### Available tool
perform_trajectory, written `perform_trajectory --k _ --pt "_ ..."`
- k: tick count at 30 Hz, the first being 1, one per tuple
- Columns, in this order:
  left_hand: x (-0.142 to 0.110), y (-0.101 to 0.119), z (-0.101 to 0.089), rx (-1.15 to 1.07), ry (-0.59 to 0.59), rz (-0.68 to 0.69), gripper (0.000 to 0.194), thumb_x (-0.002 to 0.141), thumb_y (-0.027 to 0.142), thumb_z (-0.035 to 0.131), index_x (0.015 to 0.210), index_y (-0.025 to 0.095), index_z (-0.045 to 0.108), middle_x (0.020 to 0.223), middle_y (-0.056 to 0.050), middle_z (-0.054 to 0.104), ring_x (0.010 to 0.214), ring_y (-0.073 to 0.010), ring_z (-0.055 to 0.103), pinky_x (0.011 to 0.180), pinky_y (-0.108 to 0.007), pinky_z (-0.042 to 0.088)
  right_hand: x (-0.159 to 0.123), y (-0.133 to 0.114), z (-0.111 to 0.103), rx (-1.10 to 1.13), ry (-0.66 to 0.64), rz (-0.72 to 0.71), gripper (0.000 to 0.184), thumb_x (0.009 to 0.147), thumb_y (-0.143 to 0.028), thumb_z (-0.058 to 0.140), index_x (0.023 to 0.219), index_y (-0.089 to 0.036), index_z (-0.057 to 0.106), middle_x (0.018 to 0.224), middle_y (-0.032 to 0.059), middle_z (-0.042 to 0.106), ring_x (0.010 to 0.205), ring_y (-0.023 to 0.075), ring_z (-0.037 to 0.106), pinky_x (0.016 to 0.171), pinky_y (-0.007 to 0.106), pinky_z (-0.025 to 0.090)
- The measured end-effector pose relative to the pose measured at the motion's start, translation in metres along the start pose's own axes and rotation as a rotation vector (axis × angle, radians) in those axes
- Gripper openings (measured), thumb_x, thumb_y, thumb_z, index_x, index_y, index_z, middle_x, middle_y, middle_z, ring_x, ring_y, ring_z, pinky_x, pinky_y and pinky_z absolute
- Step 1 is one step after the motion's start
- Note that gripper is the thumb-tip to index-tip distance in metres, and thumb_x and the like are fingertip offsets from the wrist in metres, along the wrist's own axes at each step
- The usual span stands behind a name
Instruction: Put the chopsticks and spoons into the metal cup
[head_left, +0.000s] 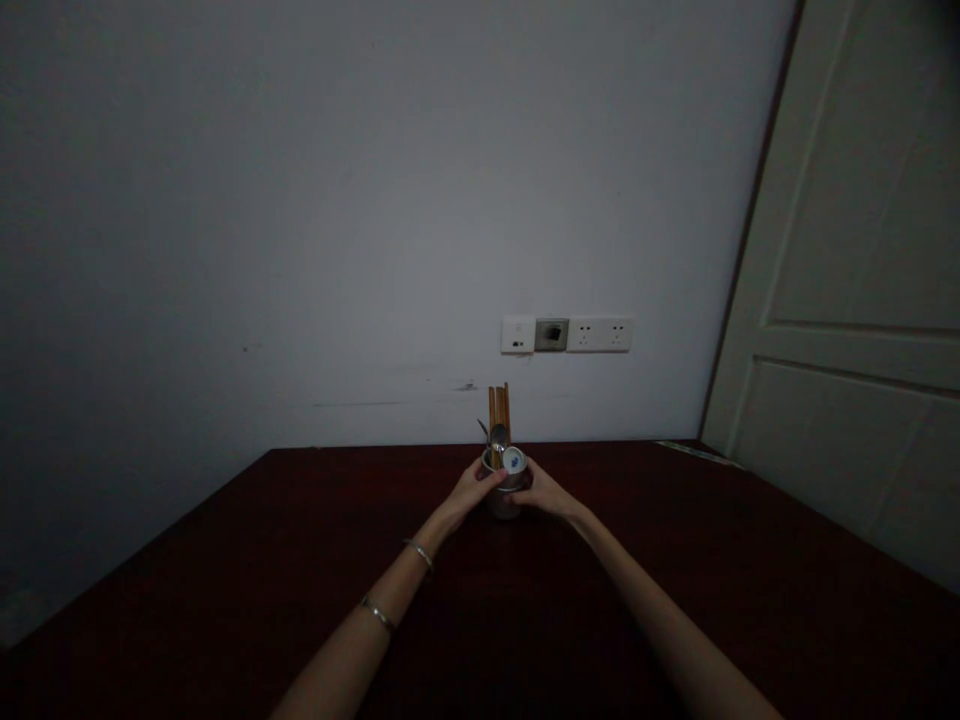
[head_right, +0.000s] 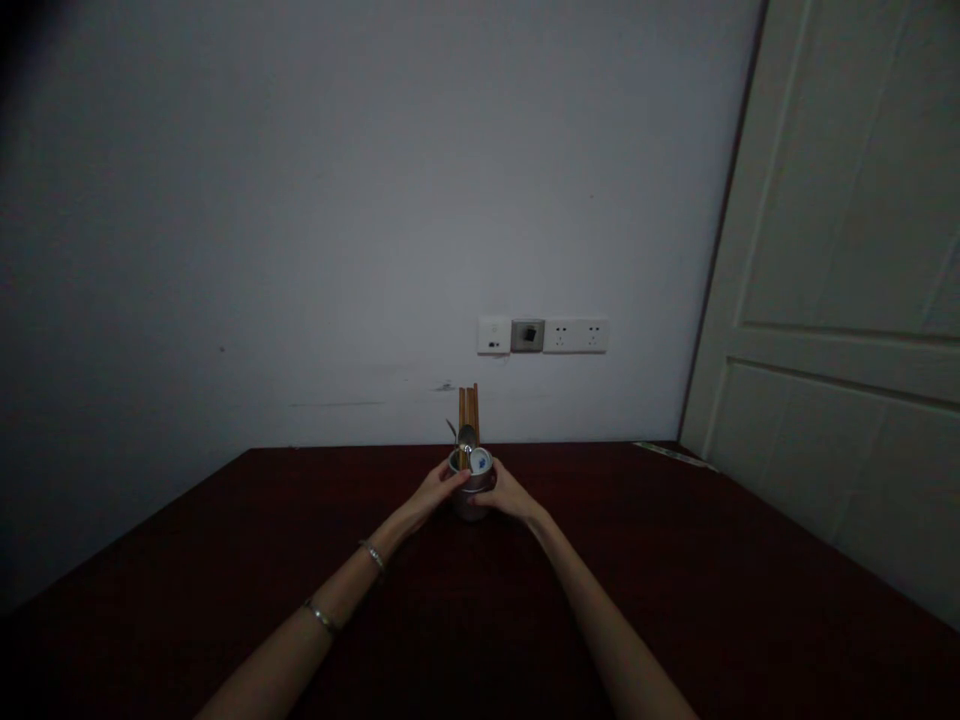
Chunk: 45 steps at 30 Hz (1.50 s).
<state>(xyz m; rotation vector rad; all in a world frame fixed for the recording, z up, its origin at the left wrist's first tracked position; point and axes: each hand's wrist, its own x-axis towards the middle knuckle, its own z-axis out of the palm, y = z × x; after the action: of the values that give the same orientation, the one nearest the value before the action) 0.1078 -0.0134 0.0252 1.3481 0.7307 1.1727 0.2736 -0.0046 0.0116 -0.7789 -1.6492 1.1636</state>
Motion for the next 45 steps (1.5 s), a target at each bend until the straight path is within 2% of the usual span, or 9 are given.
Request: perform_trajectory --k 8,11,14,20,26,29,36,41,45 --pt "-0.003 0.005 -0.001 -0.015 0.003 0.005 0.068 0.056 0.038 0.079 0.115 0.013 0.056 0.118 -0.016 0.058 0.11 -0.027 0.053 0.097 -0.037 0.037 -0.006 0.013 0.013 -0.024 0.115 -0.088 0.08 0.05 -0.027 0.079 0.121 -0.022 0.042 0.117 0.0073 0.056 0.109 0.0235 0.052 0.099 0.041 0.036" --pt "0.001 0.012 -0.016 0.034 0.091 -0.045 0.077 0.059 0.041 0.076 0.125 0.013 0.047 0.117 -0.017 0.058 0.108 -0.0261 0.054 0.093 -0.037 0.039 -0.007 0.013 0.015 0.009 0.114 -0.074 0.081 0.051 -0.029 0.079 0.122 -0.021 0.042 0.118 0.0085 0.056 0.11 0.024 0.053 0.099 0.041 0.036" --pt "0.007 0.026 -0.041 0.103 0.248 -0.017 0.072 0.067 0.046 0.069 0.126 0.014 0.045 0.116 -0.017 0.059 0.107 -0.0254 0.055 0.086 -0.036 0.042 -0.008 0.015 0.017 0.036 0.135 -0.049 0.083 0.05 -0.029 0.079 0.124 -0.021 0.041 0.121 0.0098 0.055 0.111 0.0242 0.052 0.098 0.041 0.036" --pt "0.025 0.047 -0.073 0.228 0.418 0.183 0.041 0.066 0.042 0.067 0.094 0.013 0.066 0.1 -0.013 0.066 0.096 -0.022 0.059 0.073 -0.028 0.045 -0.013 0.017 0.022 0.079 0.177 -0.004 0.074 0.054 -0.029 0.077 0.119 -0.022 0.042 0.119 0.0095 0.057 0.11 0.0244 0.054 0.097 0.041 0.039" --pt "0.054 0.062 -0.069 0.579 0.278 0.269 0.025 0.067 0.033 0.065 0.079 0.011 0.069 0.072 -0.006 0.066 0.068 -0.0149 0.057 0.063 -0.026 0.043 -0.014 0.018 0.024 0.015 0.219 -0.03 0.073 0.055 -0.031 0.076 0.119 -0.021 0.043 0.119 0.0092 0.057 0.11 0.0245 0.054 0.099 0.042 0.037" --pt "0.061 0.074 -0.066 0.798 0.156 0.381 0.023 0.069 0.029 0.065 0.084 0.013 0.07 0.071 -0.004 0.065 0.066 -0.0131 0.055 0.065 -0.025 0.042 -0.013 0.02 0.024 0.015 0.224 -0.025 0.075 0.054 -0.031 0.076 0.12 -0.022 0.043 0.119 0.0085 0.058 0.11 0.0246 0.054 0.099 0.042 0.037" --pt "0.07 0.091 -0.065 1.149 -0.042 0.453 0.022 0.073 0.022 0.065 0.093 0.014 0.07 0.085 -0.007 0.069 0.072 -0.0146 0.058 0.066 -0.024 0.041 -0.015 0.015 0.024 -0.005 0.222 -0.038 0.073 0.055 -0.032 0.075 0.12 -0.021 0.045 0.118 0.0091 0.058 0.109 0.0252 0.055 0.097 0.043 0.039" --pt "0.073 0.093 -0.061 1.203 -0.126 0.457 0.018 0.078 0.02 0.059 0.09 0.015 0.07 0.086 -0.008 0.07 0.075 -0.0151 0.06 0.068 -0.024 0.042 -0.017 0.009 0.026 -0.029 0.23 -0.039 0.072 0.054 -0.033 0.075 0.119 -0.022 0.047 0.116 0.0083 0.059 0.109 0.0258 0.055 0.097 0.044 0.039" --pt "0.073 0.097 -0.06 1.151 -0.106 0.424 0.014 0.076 0.019 0.059 0.083 0.016 0.072 0.083 -0.007 0.071 0.076 -0.0164 0.061 0.07 -0.024 0.042 -0.017 0.01 0.025 -0.024 0.222 -0.047 0.071 0.055 -0.033 0.075 0.118 -0.022 0.047 0.117 0.008 0.059 0.109 0.0254 0.054 0.098 0.043 0.037"
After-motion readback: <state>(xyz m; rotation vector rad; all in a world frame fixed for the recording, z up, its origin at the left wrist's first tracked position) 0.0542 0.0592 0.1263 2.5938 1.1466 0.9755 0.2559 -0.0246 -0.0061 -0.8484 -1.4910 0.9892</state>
